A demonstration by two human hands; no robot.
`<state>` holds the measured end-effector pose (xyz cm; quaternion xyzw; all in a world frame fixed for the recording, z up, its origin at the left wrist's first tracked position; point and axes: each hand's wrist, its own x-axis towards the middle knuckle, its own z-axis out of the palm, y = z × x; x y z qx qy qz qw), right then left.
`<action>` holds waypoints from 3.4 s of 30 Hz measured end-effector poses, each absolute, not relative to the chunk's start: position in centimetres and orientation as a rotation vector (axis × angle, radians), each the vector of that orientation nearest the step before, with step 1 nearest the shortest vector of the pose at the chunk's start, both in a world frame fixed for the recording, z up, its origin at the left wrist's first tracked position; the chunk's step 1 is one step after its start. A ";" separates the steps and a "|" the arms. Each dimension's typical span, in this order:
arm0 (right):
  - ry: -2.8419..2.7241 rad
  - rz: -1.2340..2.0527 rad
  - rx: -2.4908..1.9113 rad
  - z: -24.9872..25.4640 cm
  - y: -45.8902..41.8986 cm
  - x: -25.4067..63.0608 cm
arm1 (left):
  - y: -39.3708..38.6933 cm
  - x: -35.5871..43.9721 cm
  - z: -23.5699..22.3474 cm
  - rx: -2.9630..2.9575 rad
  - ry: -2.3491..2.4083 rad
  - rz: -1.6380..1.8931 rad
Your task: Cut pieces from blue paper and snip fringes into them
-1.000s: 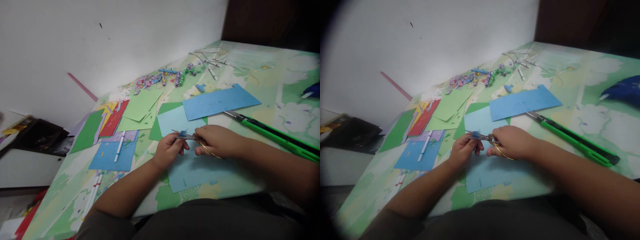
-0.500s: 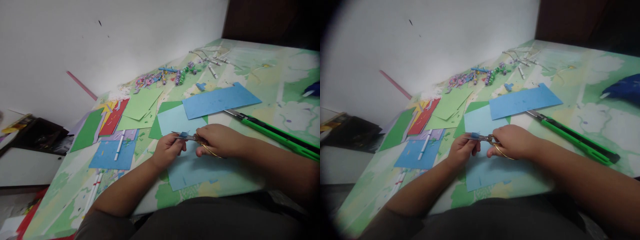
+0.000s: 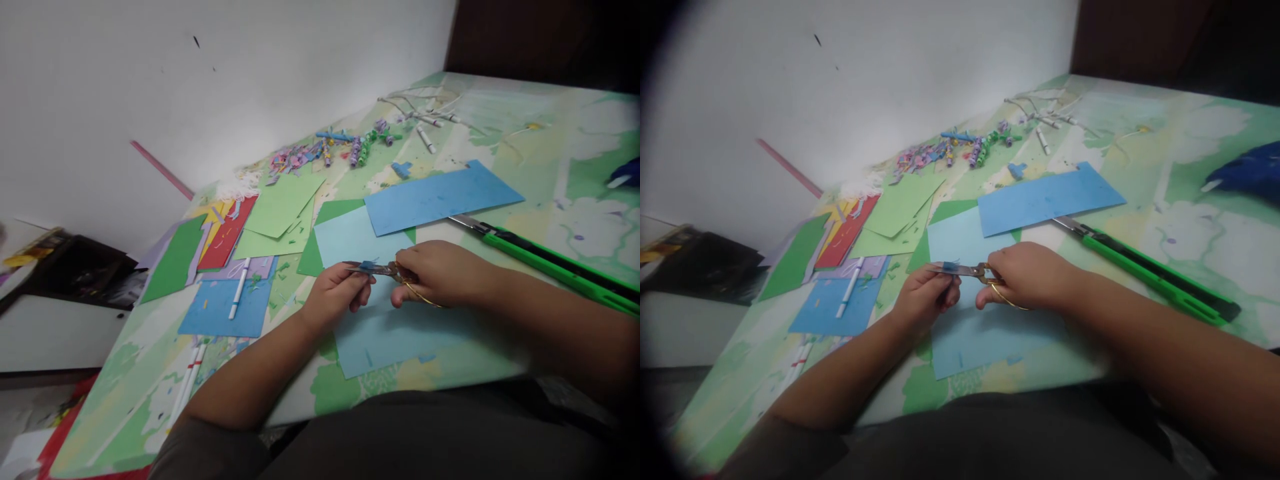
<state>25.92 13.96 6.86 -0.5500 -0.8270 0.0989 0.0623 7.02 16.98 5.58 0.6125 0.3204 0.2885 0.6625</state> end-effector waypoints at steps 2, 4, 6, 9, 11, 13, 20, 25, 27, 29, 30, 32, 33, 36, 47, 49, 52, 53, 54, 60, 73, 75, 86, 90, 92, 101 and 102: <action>-2.480 0.304 -1.685 6.9 14.0 26.0 | 17.1 7.0 5.4 1.351 0.701 0.660; -2.452 0.313 -1.706 6.9 13.9 26.0 | 17.1 7.0 5.3 1.334 0.699 0.696; -2.425 0.330 -1.721 7.0 13.9 25.9 | 17.1 7.0 5.3 1.332 0.702 0.757; -2.414 0.369 -1.705 7.0 13.8 25.8 | 17.0 7.1 5.4 1.391 0.726 0.841; -2.420 0.402 -1.686 7.0 13.8 25.6 | 16.9 7.2 5.5 1.508 0.778 0.857; -2.423 0.437 -1.666 6.9 13.7 25.4 | 16.7 7.1 5.7 1.659 0.822 0.838; -2.431 0.486 -1.633 6.8 13.6 25.2 | 16.6 6.9 6.1 1.922 0.826 0.799; -2.465 0.485 -1.600 6.9 13.5 25.3 | 16.7 6.7 6.1 1.985 0.814 0.799; -2.475 0.477 -1.589 6.9 13.4 25.3 | 16.6 6.7 6.0 1.994 0.815 0.783; -2.478 0.467 -1.585 6.9 13.3 25.3 | 16.5 6.7 6.0 1.996 0.816 0.775; -2.477 0.460 -1.588 6.9 13.3 25.2 | 16.5 6.7 6.1 1.998 0.812 0.777; -2.471 0.442 -1.605 6.9 13.2 25.2 | 16.5 6.7 6.1 2.000 0.798 0.783; -2.469 0.435 -1.615 6.9 13.2 25.1 | 16.5 6.7 6.1 1.999 0.791 0.787; -2.462 0.423 -1.636 6.8 13.2 25.2 | 16.6 6.8 6.1 1.989 0.777 0.787; -2.465 0.372 -1.677 6.5 13.5 25.4 | 16.4 7.1 6.1 1.878 0.852 0.756; -2.467 0.358 -1.685 6.6 13.6 25.5 | 16.4 7.1 6.2 1.827 0.870 0.743; -2.461 0.360 -1.702 6.7 13.6 25.5 | 16.2 7.2 6.2 1.725 0.899 0.743; -2.459 0.363 -1.705 6.7 13.6 25.6 | 16.2 7.2 6.1 1.696 0.901 0.747; -2.459 0.366 -1.704 6.7 13.7 25.6 | 16.2 7.2 6.0 1.673 0.899 0.749; -2.460 0.377 -1.682 6.6 13.7 25.6 | 16.2 7.3 5.8 1.590 0.864 0.765; -2.466 0.400 -1.665 6.8 14.1 26.1 | 16.1 7.5 5.7 1.380 0.794 0.720; -2.458 0.438 -1.641 6.8 14.1 26.1 | 16.1 7.5 5.6 1.347 0.745 0.735; -2.474 0.579 -1.530 6.5 13.9 25.8 | 15.8 7.5 6.2 1.539 0.788 0.810; -2.477 0.534 -1.559 6.6 13.8 25.7 | 15.6 7.5 6.4 1.610 0.848 0.809; -2.480 0.522 -1.564 6.6 13.8 25.7 | 15.7 7.4 6.4 1.660 0.867 0.806; -2.502 0.545 -1.541 6.7 13.7 25.8 | 16.1 7.1 6.4 1.783 0.861 0.778; -2.501 0.540 -1.543 6.7 13.7 25.8 | 16.1 7.1 6.4 1.788 0.856 0.781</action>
